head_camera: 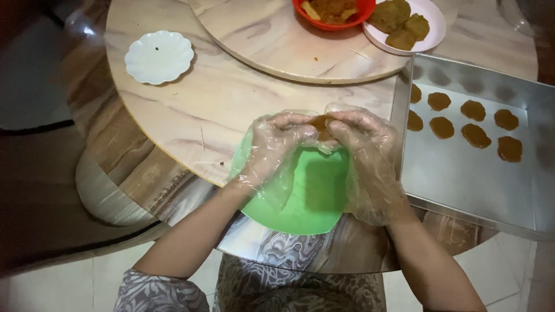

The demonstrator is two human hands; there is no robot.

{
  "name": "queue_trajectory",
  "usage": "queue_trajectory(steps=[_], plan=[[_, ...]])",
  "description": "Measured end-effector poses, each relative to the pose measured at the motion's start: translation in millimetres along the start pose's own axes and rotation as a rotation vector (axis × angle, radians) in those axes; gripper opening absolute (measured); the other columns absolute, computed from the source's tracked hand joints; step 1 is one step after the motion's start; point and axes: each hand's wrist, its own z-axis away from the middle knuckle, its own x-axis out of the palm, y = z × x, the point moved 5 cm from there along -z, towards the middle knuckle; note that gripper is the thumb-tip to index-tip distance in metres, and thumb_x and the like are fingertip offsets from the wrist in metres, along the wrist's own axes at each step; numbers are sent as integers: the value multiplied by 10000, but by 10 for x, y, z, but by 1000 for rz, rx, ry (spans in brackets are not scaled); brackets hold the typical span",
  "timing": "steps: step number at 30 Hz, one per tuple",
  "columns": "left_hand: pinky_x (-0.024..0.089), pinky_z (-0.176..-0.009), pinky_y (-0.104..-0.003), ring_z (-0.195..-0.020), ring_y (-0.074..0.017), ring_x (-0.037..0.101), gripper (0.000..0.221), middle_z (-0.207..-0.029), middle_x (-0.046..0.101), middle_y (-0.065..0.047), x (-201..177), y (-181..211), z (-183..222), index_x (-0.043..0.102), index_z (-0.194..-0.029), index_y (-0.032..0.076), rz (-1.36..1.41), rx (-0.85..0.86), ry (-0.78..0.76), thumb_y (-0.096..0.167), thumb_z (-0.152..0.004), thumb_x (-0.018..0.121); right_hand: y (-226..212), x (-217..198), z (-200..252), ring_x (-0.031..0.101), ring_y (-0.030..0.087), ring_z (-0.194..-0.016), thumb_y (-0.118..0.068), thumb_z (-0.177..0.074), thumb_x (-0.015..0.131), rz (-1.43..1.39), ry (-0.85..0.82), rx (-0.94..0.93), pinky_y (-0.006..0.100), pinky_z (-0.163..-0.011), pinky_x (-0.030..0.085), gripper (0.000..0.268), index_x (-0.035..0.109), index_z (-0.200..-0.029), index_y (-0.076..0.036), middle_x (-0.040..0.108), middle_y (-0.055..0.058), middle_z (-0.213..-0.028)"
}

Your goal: Shaping small portions of dough into balls and arranging them in rows on a metal baking tray.

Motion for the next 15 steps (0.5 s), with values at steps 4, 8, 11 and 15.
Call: queue_trajectory(steps=[4, 8, 11, 15], plan=[[655, -639, -286, -742, -221, 746, 246, -907, 760, -216, -37, -76, -29, 743, -1003, -46, -31, 32, -3, 45, -797, 842, 57, 35, 10, 694, 202, -823, -152, -895, 795, -55, 12, -29, 341, -729, 610, 220, 765, -1051, 0, 740, 164, -938], [658, -623, -290, -678, -243, 743, 242, -899, 747, -237, -39, -139, -58, 732, -999, -63, 51, -20, -23, 56, -813, 833, 21, 86, 60, 657, 164, -871, -180, -907, 769, -94, 21, -13, 336, -750, 582, 215, 762, -1030, -4, 721, 125, -920], [644, -607, -301, -713, -179, 721, 270, -905, 745, -237, -27, -85, 3, 719, -996, -109, 281, -73, 65, 41, -803, 833, -416, 120, 152, 559, 105, -927, -196, -926, 682, -160, 37, 186, 289, -828, 567, 269, 748, -1124, -25, 714, 81, -1034], [670, -662, -358, -697, -264, 729, 279, -931, 723, -280, -41, -59, -6, 710, -1039, -113, 366, -83, -2, 64, -844, 805, -439, 122, 113, 673, 238, -917, -276, -734, 840, -164, -57, 114, 397, -852, 625, 514, 714, -1153, -5, 702, 151, -984]])
